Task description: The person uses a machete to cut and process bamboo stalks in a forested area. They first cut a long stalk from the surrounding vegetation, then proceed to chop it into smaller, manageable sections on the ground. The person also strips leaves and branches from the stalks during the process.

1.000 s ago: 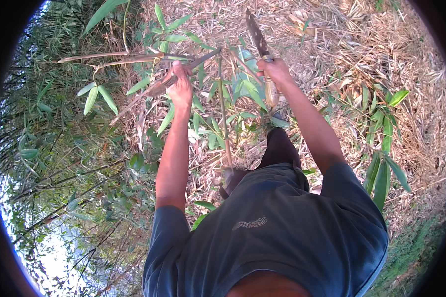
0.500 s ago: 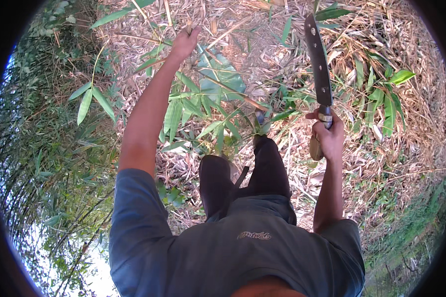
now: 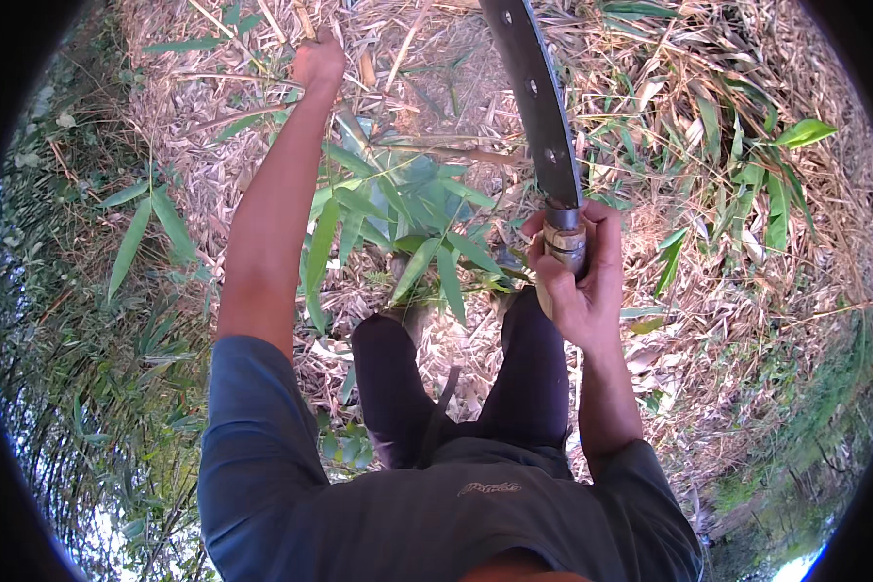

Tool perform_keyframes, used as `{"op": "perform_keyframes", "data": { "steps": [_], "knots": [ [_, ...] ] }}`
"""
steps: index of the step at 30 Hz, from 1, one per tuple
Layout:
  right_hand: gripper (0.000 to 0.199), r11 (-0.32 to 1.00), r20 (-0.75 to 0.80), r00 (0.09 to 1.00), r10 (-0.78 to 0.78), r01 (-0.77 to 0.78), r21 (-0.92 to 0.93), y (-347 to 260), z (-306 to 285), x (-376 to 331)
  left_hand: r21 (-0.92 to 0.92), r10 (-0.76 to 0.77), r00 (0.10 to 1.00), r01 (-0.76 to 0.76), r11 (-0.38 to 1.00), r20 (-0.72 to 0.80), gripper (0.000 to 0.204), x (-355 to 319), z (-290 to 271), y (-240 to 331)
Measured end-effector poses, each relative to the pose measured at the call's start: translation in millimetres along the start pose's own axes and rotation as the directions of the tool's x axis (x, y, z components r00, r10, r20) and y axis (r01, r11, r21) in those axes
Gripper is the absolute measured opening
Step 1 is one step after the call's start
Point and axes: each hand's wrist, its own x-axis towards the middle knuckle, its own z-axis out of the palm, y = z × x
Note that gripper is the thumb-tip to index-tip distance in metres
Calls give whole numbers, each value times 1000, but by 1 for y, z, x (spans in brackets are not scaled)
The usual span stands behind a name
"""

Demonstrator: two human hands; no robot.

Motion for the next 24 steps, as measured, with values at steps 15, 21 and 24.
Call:
{"op": "perform_keyframes", "data": {
  "steps": [15, 21, 24],
  "knots": [
    [45, 807, 82, 968, 236, -149, -571, 361, 163, 75, -1, -173, 985, 173, 985, 18, 66, 58, 175, -241],
    [37, 816, 149, 988, 29, 63, -575, 439, 187, 128, -89, -162, 980, 153, 984, -115, 42, 104, 124, -273],
    [32, 760, 169, 986, 6, 105, -641, 466, 199, 154, -210, -278, 955, 253, 944, -102, 62, 69, 125, -268]
  ]
}}
